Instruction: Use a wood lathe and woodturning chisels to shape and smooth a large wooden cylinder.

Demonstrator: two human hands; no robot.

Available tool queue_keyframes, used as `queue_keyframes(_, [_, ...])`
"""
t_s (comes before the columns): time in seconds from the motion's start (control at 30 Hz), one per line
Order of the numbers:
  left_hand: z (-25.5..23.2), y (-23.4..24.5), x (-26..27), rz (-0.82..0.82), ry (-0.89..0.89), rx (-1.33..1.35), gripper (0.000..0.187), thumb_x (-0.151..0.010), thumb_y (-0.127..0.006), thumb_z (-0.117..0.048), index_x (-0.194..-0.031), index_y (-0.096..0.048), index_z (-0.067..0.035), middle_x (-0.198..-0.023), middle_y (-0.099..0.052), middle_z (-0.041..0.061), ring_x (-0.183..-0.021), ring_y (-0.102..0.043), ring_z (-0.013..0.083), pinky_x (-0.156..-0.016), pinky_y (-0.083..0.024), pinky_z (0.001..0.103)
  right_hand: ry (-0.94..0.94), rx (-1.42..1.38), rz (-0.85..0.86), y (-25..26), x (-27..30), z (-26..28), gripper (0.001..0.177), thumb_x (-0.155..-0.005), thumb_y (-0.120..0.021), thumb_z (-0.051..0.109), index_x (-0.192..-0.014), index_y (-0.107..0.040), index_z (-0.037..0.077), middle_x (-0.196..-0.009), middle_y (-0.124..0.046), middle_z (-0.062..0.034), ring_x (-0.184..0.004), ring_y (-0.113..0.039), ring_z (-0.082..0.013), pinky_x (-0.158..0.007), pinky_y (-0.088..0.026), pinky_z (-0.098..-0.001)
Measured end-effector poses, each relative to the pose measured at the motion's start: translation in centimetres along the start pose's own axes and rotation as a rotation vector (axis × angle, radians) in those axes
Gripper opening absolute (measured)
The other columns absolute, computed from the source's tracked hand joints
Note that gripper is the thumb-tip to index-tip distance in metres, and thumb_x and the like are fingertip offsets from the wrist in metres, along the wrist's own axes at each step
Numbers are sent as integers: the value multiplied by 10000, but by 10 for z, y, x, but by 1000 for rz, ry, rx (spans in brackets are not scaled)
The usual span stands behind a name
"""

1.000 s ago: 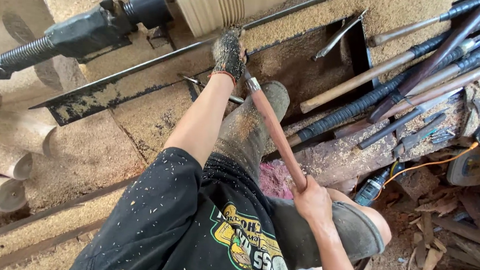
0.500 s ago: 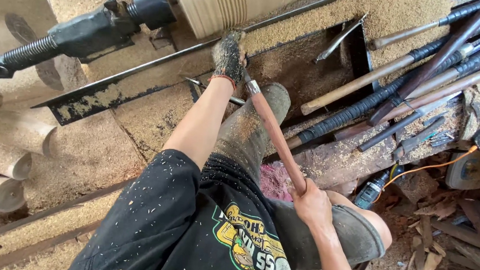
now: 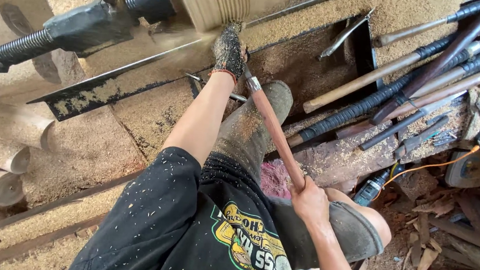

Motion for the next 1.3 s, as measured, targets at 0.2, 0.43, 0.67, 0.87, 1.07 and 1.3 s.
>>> queue_keyframes(0.2, [-27,-10,28,67,-109,-138,245,-910,-688,-240,-736,-589,-99,-504,-515,31,-341,-413,158,-348,-335,329,12,-28,-13,9,13,7,410,-846,-739,392,-1098,-646,83,-950,-735,-269,-963,-694,-484,-858,-534,-574])
queue_keyframes(0.43, [-28,-12,38,86,-87,-13,227,-888,-746,-157,-764,-561,-111,-543,-530,16,-374,-419,146,-372,-322,318,12,-8,29,9,6,7,419,-862,-734,408,-1111,-643,84,-945,-736,-270,-956,-700,-480,-859,-540,-565])
queue_keyframes(0.67, [-16,2,31,-81,-14,31,310,-896,-742,-256,-762,-486,-144,-514,-407,6,-369,-393,146,-369,-318,319,20,-1,14,4,3,6,401,-860,-735,392,-1081,-638,72,-935,-734,-272,-947,-696,-483,-848,-535,-569])
queue_keyframes(0.87, [-24,7,21,0,-62,59,241,-882,-704,-243,-797,-544,-85,-546,-521,40,-367,-423,166,-362,-315,341,25,-33,13,9,12,8,399,-849,-740,399,-1054,-650,69,-938,-738,-263,-954,-697,-476,-850,-533,-570])
queue_keyframes(1.07, [-34,4,43,-51,-58,29,227,-828,-769,-182,-798,-554,-119,-503,-468,25,-351,-417,158,-353,-321,320,5,-27,28,3,10,9,412,-850,-734,396,-1099,-650,78,-953,-732,-275,-963,-696,-485,-862,-534,-568])
queue_keyframes(1.3, [-38,2,50,-69,-42,-75,179,-845,-749,-226,-798,-598,-142,-469,-415,9,-343,-405,151,-351,-325,315,-20,-6,33,-2,11,10,430,-862,-732,410,-1112,-646,72,-957,-729,-281,-972,-694,-488,-867,-532,-571])
Point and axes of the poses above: each hand's wrist, its own x-axis away from the middle knuckle, its own y-axis out of the back of the hand, z = x × y, the point moved 9 cm from there along -x, towards the middle knuckle
